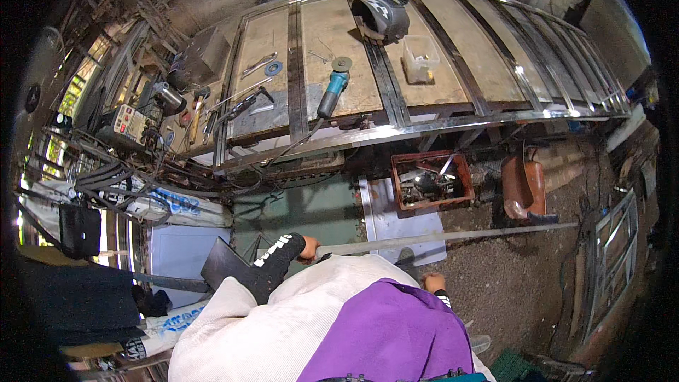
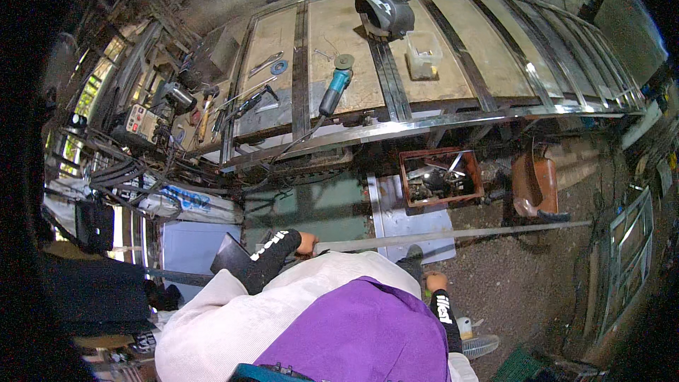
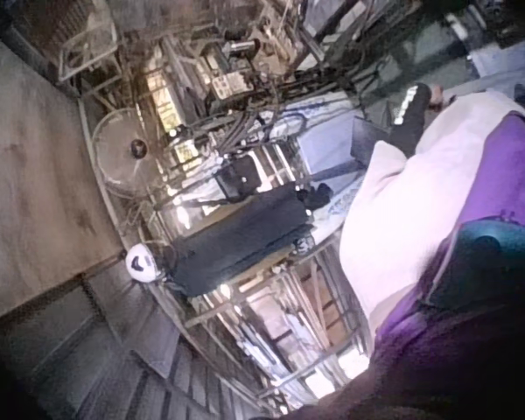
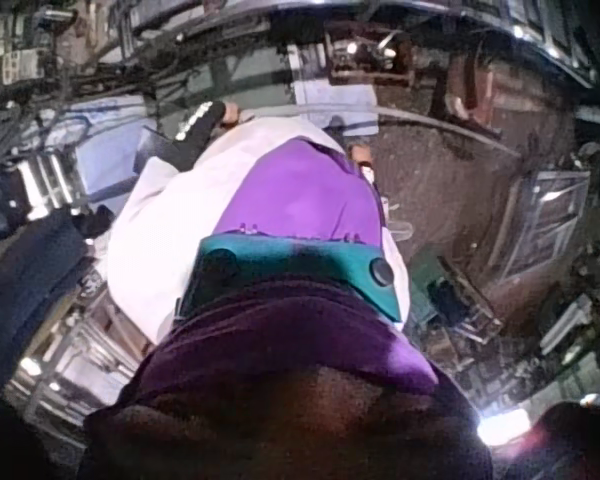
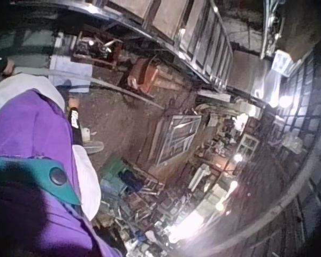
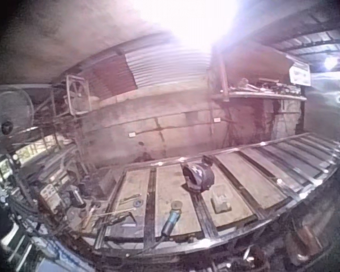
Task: The person bends a metal rod using a manual bender, then measures and marks a long metal bar with a tape measure and marker. They clamp the bar to a workbench and grind its edges with an angle grinder.
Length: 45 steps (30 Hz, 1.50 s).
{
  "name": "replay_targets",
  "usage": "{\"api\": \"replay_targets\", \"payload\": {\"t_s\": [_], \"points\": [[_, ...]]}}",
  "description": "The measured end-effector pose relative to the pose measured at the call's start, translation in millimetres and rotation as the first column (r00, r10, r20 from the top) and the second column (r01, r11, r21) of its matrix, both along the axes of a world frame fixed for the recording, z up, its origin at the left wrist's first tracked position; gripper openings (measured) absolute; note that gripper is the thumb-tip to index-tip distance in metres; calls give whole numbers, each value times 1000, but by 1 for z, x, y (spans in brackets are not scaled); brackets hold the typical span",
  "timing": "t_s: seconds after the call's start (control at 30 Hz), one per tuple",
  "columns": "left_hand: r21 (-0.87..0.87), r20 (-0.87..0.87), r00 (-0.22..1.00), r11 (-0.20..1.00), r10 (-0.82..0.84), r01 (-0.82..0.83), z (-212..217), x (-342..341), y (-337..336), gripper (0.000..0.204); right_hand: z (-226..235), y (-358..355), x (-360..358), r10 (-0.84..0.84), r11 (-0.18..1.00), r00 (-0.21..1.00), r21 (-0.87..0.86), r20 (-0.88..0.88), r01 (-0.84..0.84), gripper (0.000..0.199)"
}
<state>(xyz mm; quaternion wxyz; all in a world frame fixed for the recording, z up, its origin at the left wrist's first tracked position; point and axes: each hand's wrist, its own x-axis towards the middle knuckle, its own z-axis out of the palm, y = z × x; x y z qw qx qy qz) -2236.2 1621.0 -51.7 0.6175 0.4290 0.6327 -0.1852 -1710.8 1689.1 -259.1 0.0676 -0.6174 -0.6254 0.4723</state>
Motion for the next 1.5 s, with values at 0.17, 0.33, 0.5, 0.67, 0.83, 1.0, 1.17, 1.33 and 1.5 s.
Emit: {"api": "replay_targets", "payload": {"t_s": [0.17, 0.33, 0.5, 0.67, 0.83, 1.0, 1.17, 1.33, 1.5], "points": [[34, -103, 995, 999, 9, -5, 26, 22, 17, 14, -36, 58, 23, 35, 996, 980, -83, 194, -19, 28], [24, -151, 983, 994, 107, -105, 95, 58, 25, 29, -35, 137, 61, 265, 959, 928, -171, 262, -226, 32], [54, -275, 958, 993, -84, 103, 130, 103, 16, 44, -72, 198, 131, 473, 766, 681, 122, 558, -632, 26], [16, -329, 944, 1000, -10, 16, 159, 143, -11, 50, -54, 193, 114, 503, 826, 639, -105, 582, -554, 34], [78, -324, 944, 993, -59, 88, 176, 157, 13, 51, -125, 221, 141, 369, 929, 813, -203, 451, -309, 45], [12, -320, 940, 993, 117, -120, 190, 180, -14, 53, -60, 200, 72, 326, 922, 917, -291, 229, -255, 58], [64, -352, 936, 998, 16, 7, 198, 193, -16, 54, -56, 213, 49, 376, 893, 884, -363, 276, -267, 69], [14, -356, 934, 999, 35, -32, 200, 193, -20, 53, -86, 214, 43, 333, 903, 910, -359, 245, -234, 70], [-3, -372, 928, 1000, 15, -17, 212, 204, -13, 53, -87, 215, 25, 426, 851, 876, -428, 226, -303, 63]]}}
